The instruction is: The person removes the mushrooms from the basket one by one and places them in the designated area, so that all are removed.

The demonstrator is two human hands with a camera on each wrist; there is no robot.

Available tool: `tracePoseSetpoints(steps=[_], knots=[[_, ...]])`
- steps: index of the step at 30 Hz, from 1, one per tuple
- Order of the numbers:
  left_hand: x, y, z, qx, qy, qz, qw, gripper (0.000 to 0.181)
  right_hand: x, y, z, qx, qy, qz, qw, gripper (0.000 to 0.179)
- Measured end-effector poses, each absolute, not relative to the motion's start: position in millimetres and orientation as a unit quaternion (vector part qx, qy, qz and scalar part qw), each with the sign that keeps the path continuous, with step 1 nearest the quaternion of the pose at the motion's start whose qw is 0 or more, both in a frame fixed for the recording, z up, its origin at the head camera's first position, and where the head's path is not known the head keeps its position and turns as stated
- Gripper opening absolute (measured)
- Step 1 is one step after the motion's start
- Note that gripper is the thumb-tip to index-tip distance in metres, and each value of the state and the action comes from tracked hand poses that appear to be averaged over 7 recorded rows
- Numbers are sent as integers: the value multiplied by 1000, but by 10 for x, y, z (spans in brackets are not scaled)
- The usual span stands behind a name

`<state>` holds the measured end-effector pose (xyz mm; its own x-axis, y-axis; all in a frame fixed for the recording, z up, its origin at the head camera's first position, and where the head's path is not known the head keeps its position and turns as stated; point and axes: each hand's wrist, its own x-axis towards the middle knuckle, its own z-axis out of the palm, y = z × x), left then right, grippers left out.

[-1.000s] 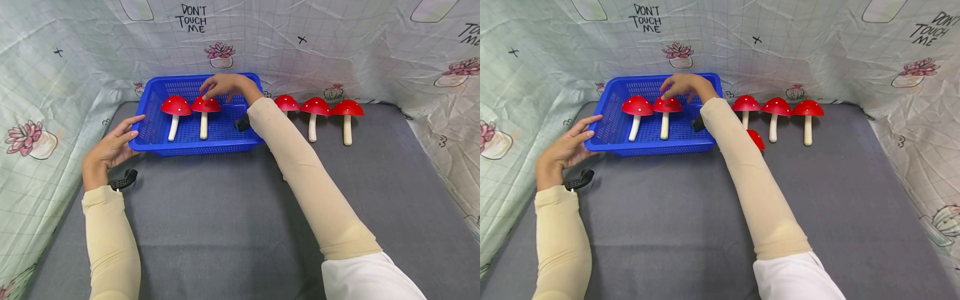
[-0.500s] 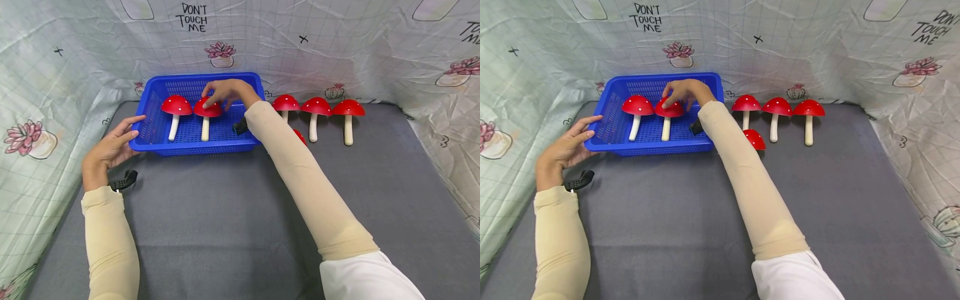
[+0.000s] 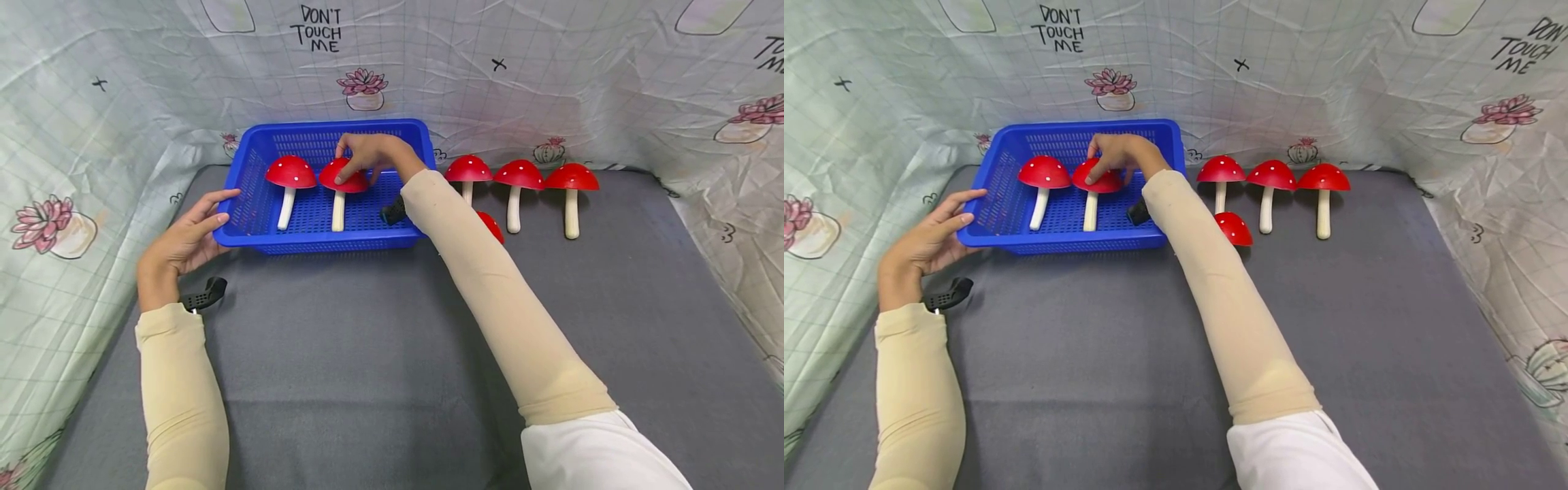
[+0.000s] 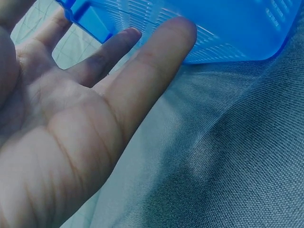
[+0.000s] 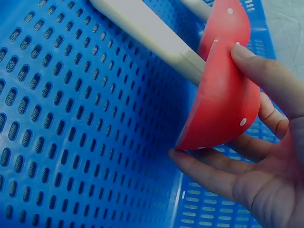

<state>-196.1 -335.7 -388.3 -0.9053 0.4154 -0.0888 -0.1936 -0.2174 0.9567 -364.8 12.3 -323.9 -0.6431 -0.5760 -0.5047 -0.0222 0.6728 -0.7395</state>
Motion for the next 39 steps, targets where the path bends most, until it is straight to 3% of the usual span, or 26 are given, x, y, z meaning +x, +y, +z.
tracePoseSetpoints(steps=[16,29,39], knots=[[-1987,-3335,-3859,89,593,777,192,46,-3597,253,-2990,-243,833,-342,361,64],[-1957,-3345,-3890,96,591,778,191,44,-3469,516,-2823,-322,833,-364,263,59],[-1948,-3339,-3866,92,588,781,189,44,-3338,745,-2661,-315,833,-398,219,57]])
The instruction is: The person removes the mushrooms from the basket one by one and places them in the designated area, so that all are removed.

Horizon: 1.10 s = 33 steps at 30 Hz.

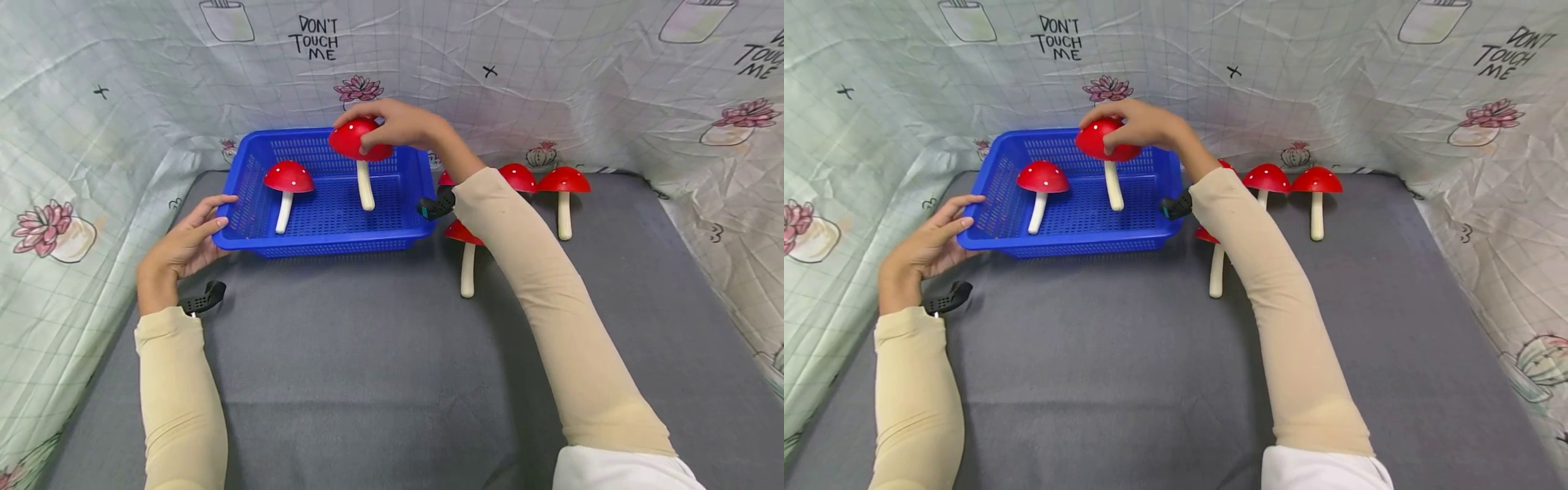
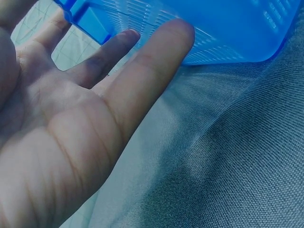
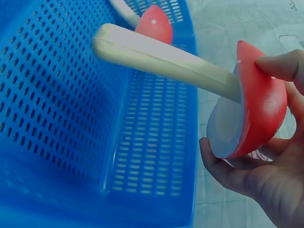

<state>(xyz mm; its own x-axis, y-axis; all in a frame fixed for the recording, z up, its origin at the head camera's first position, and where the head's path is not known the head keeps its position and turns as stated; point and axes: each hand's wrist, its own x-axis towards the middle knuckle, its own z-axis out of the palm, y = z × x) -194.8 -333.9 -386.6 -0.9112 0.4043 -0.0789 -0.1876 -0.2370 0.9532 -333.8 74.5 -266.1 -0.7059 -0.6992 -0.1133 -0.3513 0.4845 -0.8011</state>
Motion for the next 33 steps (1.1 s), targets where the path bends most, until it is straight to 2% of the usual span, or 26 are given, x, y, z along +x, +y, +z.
tracePoseSetpoints(steps=[7,33], knots=[[-1955,-3344,-3874,101,588,780,190,44,-3222,852,-2605,-316,832,-411,196,55],[-1968,-3350,-3925,114,582,781,193,43,-3017,1142,-2723,-320,869,-376,31,43]])
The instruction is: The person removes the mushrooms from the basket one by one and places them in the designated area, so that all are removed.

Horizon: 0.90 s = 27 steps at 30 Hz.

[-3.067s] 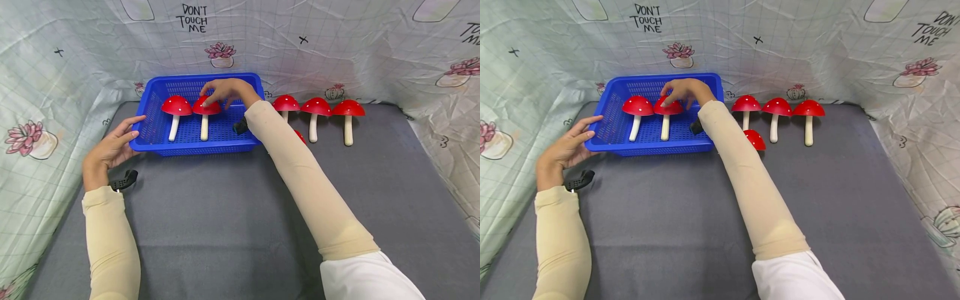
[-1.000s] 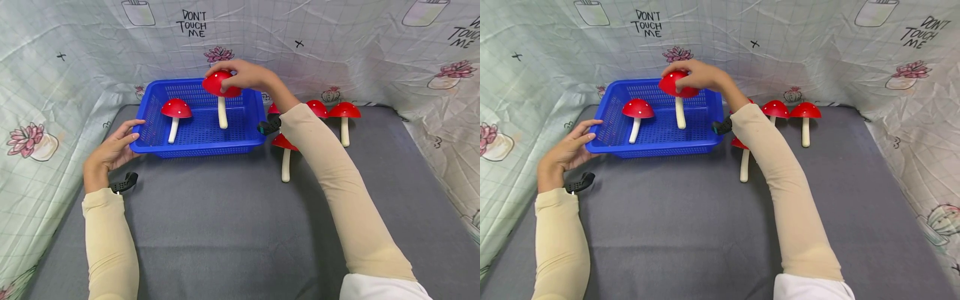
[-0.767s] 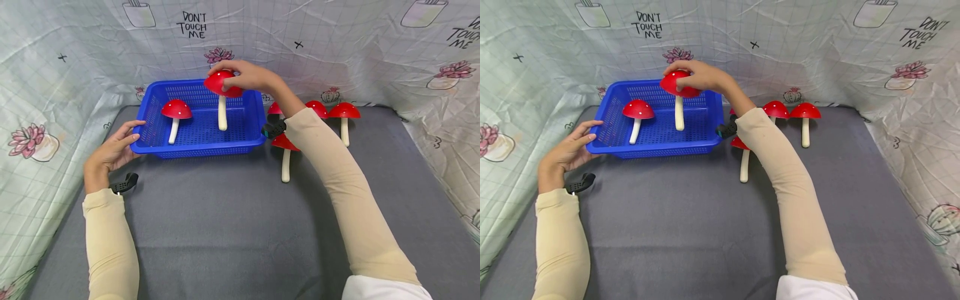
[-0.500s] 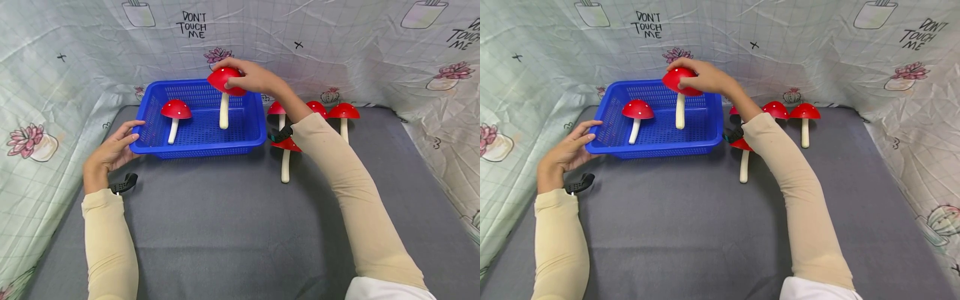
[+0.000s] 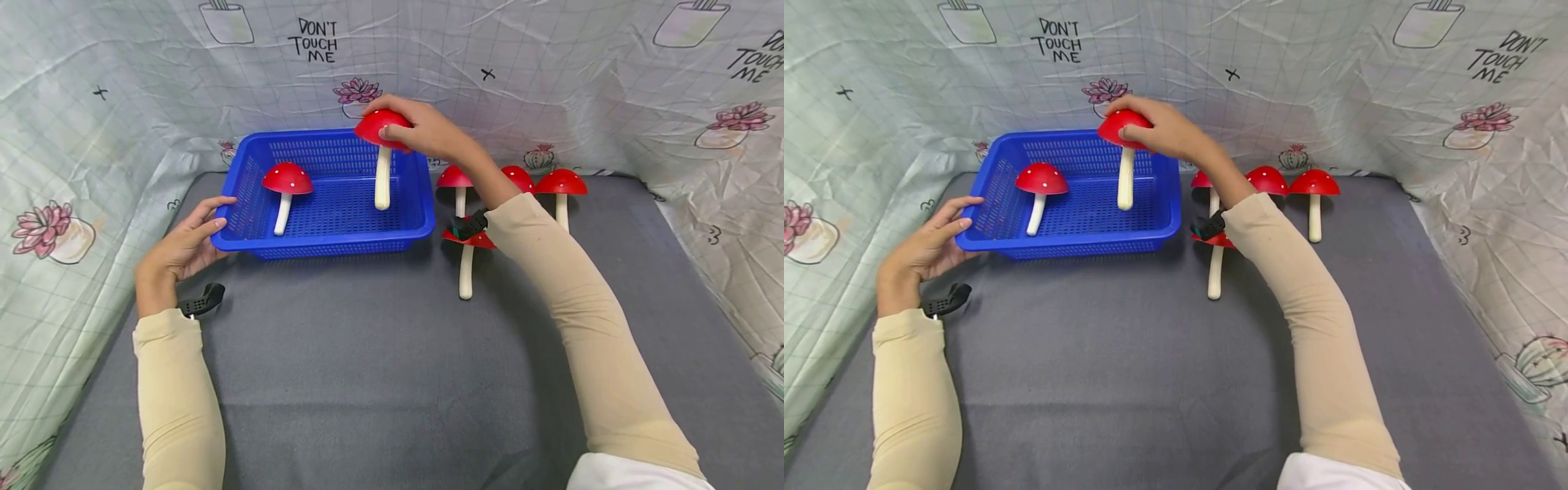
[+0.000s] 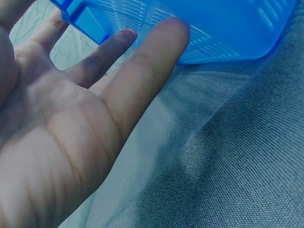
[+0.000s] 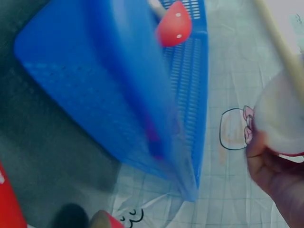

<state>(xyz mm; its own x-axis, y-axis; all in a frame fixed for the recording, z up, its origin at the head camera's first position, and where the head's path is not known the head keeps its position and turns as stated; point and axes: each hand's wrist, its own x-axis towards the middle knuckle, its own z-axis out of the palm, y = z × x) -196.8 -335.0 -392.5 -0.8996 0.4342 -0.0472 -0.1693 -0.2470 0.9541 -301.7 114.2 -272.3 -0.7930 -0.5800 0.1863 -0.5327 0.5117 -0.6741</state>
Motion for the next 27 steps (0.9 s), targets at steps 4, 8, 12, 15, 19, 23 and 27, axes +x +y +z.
tracePoseSetpoints(steps=[4,8,12,15,19,23,27], knots=[[-1966,-3359,-3925,119,577,784,195,43,-2993,1135,-2732,-311,863,-397,10,47],[-1968,-3361,-3926,127,571,787,195,43,-3002,1124,-2707,-308,866,-393,2,54],[-1974,-3352,-3936,127,570,789,192,42,-3018,1139,-2708,-329,868,-372,-3,58],[-1986,-3337,-3945,122,574,787,191,42,-3007,1182,-2728,-342,868,-361,-10,59],[-1994,-3329,-3952,117,578,785,190,41,-2964,1272,-2746,-345,870,-351,-17,58],[-1991,-3338,-3955,117,575,787,191,41,-2904,1384,-2757,-345,869,-356,-15,58],[-1981,-3350,-3952,113,578,785,190,41,-2831,1496,-2753,-335,869,-364,-6,59]])
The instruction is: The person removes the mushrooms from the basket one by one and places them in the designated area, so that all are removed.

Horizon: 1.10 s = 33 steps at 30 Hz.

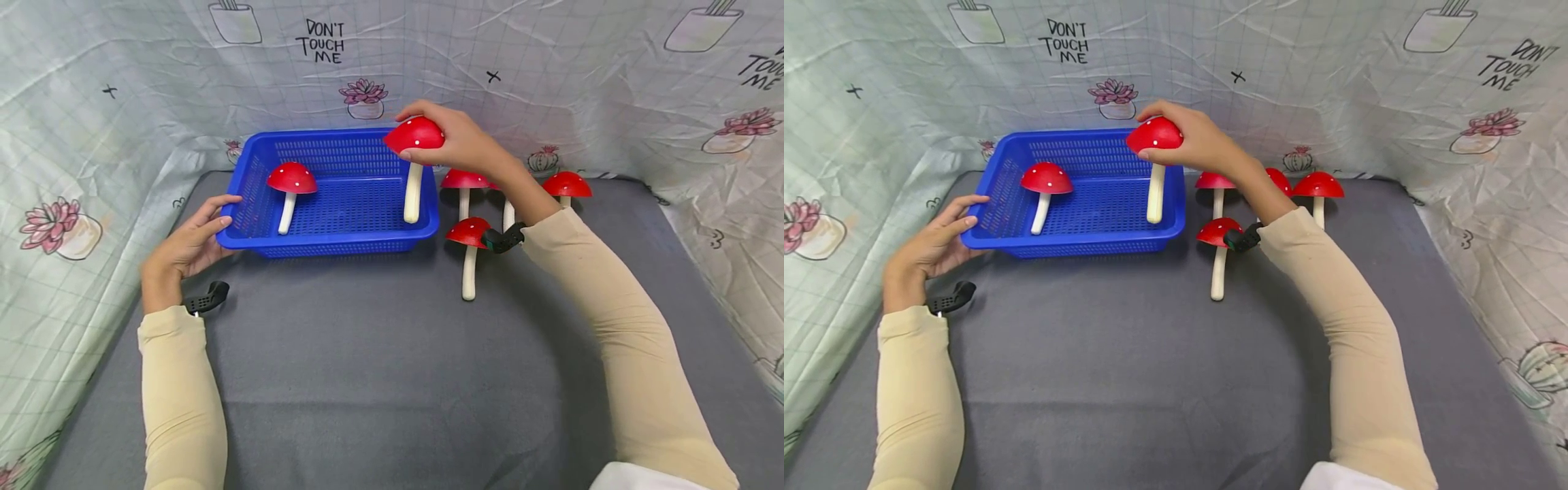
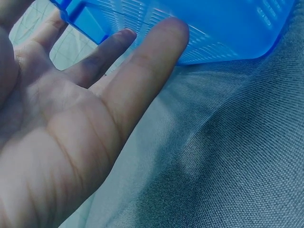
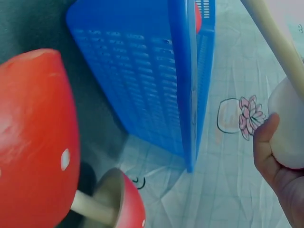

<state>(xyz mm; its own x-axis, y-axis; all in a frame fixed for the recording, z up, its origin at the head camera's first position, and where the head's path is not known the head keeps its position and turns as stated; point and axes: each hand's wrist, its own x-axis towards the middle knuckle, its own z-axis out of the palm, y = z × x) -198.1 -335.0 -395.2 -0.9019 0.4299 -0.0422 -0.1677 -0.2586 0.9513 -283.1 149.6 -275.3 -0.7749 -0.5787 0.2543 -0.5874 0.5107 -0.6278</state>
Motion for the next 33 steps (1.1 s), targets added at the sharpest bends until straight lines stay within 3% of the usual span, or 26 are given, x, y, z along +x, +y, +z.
tracePoseSetpoints(steps=[33], knots=[[-1968,-3368,-3950,131,577,782,197,41,-2574,2192,-2859,251,-912,324,-12,55]])
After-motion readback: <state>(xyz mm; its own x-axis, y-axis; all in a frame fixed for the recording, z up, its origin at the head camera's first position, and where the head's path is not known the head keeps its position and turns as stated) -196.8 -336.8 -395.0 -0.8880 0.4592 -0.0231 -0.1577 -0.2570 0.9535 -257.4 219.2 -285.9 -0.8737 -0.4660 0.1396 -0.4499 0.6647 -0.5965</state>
